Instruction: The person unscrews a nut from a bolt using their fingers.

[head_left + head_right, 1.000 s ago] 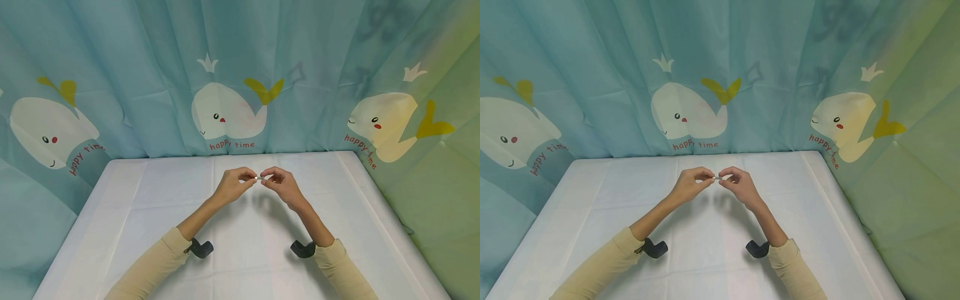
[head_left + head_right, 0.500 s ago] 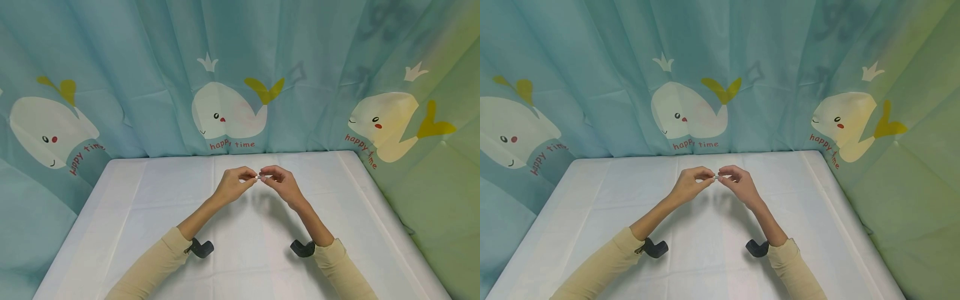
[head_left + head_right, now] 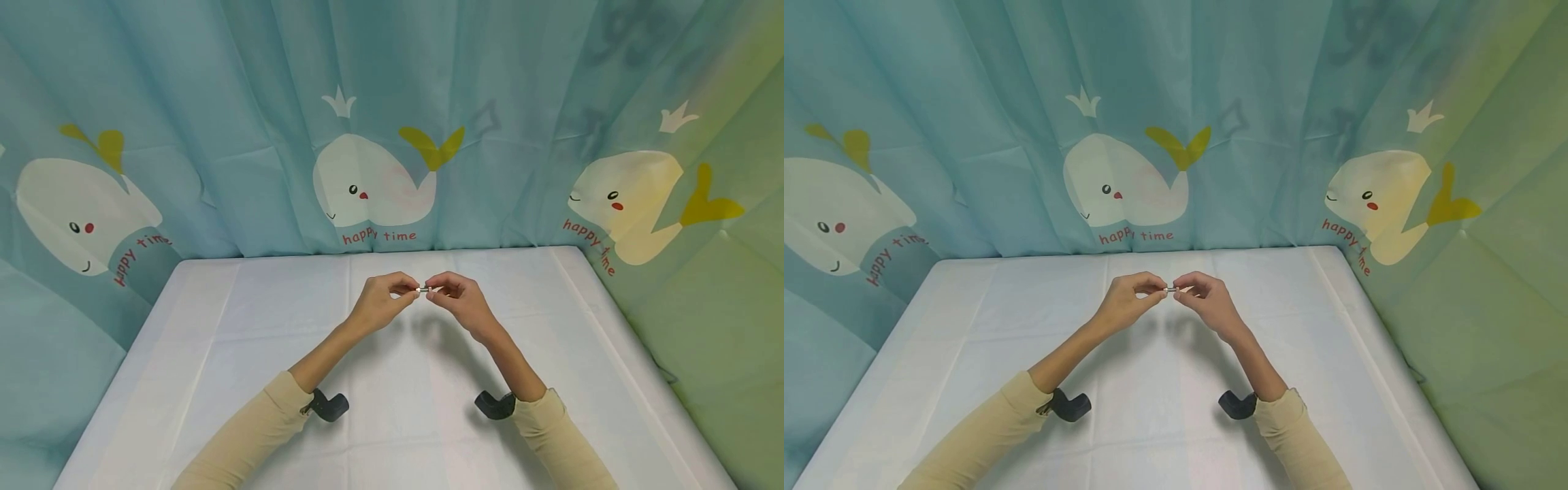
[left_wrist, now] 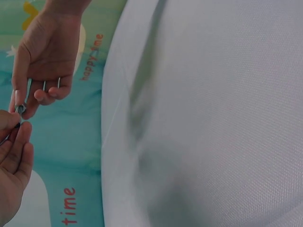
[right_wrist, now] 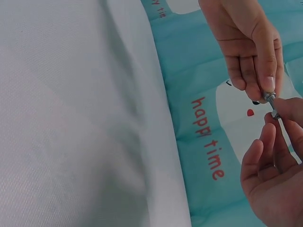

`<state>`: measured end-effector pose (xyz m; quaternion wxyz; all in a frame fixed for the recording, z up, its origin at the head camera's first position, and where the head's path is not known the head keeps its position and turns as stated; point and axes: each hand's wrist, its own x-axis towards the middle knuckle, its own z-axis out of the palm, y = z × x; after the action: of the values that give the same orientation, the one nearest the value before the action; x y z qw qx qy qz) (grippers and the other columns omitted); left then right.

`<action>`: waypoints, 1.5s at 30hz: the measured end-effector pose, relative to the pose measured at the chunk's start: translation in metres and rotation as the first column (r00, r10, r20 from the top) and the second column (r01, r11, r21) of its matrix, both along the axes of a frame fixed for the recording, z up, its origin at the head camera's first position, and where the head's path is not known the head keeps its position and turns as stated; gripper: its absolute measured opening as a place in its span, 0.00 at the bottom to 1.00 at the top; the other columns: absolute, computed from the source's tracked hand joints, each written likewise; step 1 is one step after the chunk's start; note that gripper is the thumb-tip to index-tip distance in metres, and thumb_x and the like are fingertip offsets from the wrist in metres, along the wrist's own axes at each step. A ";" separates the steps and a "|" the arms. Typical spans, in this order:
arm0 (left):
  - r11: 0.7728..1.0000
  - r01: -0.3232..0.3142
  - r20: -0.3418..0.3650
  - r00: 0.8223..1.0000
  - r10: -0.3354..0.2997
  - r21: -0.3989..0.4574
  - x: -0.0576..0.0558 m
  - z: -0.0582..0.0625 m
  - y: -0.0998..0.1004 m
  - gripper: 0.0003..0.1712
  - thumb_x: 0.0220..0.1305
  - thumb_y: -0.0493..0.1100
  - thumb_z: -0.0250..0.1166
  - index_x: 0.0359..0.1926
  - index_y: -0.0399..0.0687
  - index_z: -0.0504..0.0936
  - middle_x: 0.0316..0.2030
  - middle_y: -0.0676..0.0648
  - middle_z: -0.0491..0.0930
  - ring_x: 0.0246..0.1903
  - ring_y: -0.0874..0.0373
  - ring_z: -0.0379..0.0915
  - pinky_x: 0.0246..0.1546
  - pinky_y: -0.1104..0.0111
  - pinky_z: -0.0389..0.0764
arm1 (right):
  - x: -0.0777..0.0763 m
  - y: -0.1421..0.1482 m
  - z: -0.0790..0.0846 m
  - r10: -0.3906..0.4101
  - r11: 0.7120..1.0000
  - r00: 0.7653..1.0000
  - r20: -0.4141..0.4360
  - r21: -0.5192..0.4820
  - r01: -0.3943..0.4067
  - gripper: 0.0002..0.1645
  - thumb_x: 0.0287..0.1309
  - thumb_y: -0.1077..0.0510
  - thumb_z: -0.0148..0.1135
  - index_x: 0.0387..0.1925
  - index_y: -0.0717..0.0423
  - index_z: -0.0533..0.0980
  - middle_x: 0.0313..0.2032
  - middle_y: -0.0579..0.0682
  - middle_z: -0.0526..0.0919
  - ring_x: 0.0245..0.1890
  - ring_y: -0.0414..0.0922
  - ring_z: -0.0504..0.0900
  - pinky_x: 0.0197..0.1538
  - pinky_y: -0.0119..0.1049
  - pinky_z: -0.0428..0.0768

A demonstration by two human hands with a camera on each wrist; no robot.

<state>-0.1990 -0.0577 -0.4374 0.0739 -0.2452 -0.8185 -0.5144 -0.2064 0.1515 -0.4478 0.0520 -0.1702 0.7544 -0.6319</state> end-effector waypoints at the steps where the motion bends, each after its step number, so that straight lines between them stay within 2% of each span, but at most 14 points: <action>1: 1.000 0.000 0.001 1.000 0.000 0.002 0.000 0.000 0.000 0.04 0.62 0.34 0.70 0.39 0.42 0.87 0.34 0.50 0.86 0.36 0.59 0.84 0.39 0.66 0.82 | 0.000 0.000 0.000 0.002 1.000 1.000 -0.004 -0.007 -0.002 0.15 0.63 0.67 0.66 0.50 0.68 0.79 0.43 0.58 0.83 0.37 0.48 0.81 0.41 0.36 0.79; 6: 1.000 -0.004 0.007 1.000 0.004 0.002 0.000 0.000 0.000 0.04 0.62 0.34 0.70 0.39 0.42 0.87 0.35 0.50 0.87 0.36 0.58 0.84 0.38 0.65 0.82 | 0.002 0.000 0.000 0.004 1.000 1.000 -0.023 -0.020 -0.005 0.14 0.61 0.66 0.68 0.48 0.66 0.80 0.43 0.59 0.83 0.35 0.43 0.81 0.41 0.37 0.80; 13: 1.000 -0.003 -0.007 1.000 0.003 0.003 0.001 0.001 0.000 0.05 0.63 0.34 0.70 0.40 0.42 0.87 0.35 0.49 0.87 0.36 0.57 0.85 0.39 0.66 0.83 | 0.004 -0.001 0.002 0.013 0.997 1.000 -0.006 -0.070 -0.013 0.21 0.62 0.65 0.66 0.56 0.64 0.75 0.48 0.58 0.82 0.36 0.50 0.80 0.41 0.34 0.80; 18: 1.000 -0.002 -0.009 1.000 0.002 -0.001 0.000 0.001 0.000 0.05 0.63 0.34 0.70 0.40 0.41 0.86 0.35 0.49 0.87 0.36 0.57 0.85 0.39 0.66 0.83 | 0.002 -0.001 0.001 -0.039 0.998 0.998 0.044 -0.045 0.041 0.19 0.68 0.57 0.62 0.54 0.67 0.77 0.42 0.54 0.83 0.37 0.52 0.80 0.42 0.40 0.80; 21: 1.000 -0.002 -0.009 1.000 0.002 -0.007 0.000 0.002 0.001 0.05 0.63 0.34 0.69 0.40 0.42 0.86 0.36 0.49 0.87 0.36 0.58 0.85 0.38 0.67 0.83 | 0.000 -0.001 0.000 -0.054 0.998 0.997 0.063 -0.028 0.055 0.21 0.69 0.54 0.62 0.50 0.69 0.78 0.38 0.52 0.85 0.36 0.52 0.79 0.42 0.38 0.80; 26: 1.000 0.001 -0.012 1.000 -0.001 -0.003 0.000 0.003 0.000 0.04 0.63 0.35 0.69 0.40 0.42 0.86 0.36 0.50 0.87 0.36 0.58 0.84 0.38 0.67 0.83 | 0.000 -0.001 -0.001 -0.038 0.998 0.998 0.049 -0.049 0.040 0.18 0.68 0.57 0.63 0.48 0.72 0.79 0.36 0.51 0.86 0.34 0.46 0.80 0.40 0.34 0.79; 30: 1.000 0.001 -0.021 1.000 -0.001 0.005 0.000 0.004 0.000 0.04 0.63 0.34 0.69 0.39 0.41 0.86 0.35 0.49 0.87 0.36 0.58 0.85 0.38 0.66 0.83 | 0.000 0.000 -0.001 -0.023 0.997 0.999 0.029 -0.071 0.025 0.17 0.66 0.61 0.64 0.49 0.71 0.79 0.37 0.50 0.85 0.34 0.43 0.79 0.42 0.38 0.80; 39: 1.000 -0.007 -0.007 1.000 0.007 0.016 0.001 0.005 0.000 0.05 0.62 0.34 0.70 0.39 0.41 0.87 0.35 0.49 0.87 0.36 0.57 0.85 0.39 0.66 0.83 | 0.000 -0.001 -0.002 -0.010 0.996 1.000 -0.020 -0.084 0.008 0.14 0.62 0.66 0.66 0.49 0.69 0.80 0.45 0.66 0.81 0.35 0.44 0.81 0.41 0.35 0.80; 42: 1.000 -0.010 -0.006 1.000 0.010 0.013 0.002 0.004 0.000 0.04 0.62 0.33 0.70 0.39 0.41 0.87 0.35 0.49 0.87 0.36 0.58 0.85 0.39 0.66 0.83 | 0.001 -0.001 -0.003 0.001 0.995 1.000 -0.022 -0.100 -0.003 0.18 0.61 0.67 0.67 0.53 0.67 0.77 0.46 0.63 0.82 0.35 0.46 0.81 0.41 0.34 0.80; 45: 1.000 -0.014 -0.008 1.000 0.014 0.011 0.002 0.004 0.000 0.04 0.62 0.34 0.70 0.39 0.41 0.86 0.35 0.49 0.87 0.36 0.58 0.85 0.39 0.66 0.83 | 0.002 -0.002 -0.002 -0.001 0.994 1.000 -0.001 -0.112 0.001 0.23 0.62 0.66 0.66 0.58 0.64 0.75 0.47 0.56 0.83 0.36 0.47 0.81 0.41 0.34 0.80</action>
<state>-0.1972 -0.0577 -0.4335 0.0820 -0.2410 -0.8171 -0.5173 -0.2043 0.1497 -0.4501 0.0418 -0.1726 0.7177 -0.6733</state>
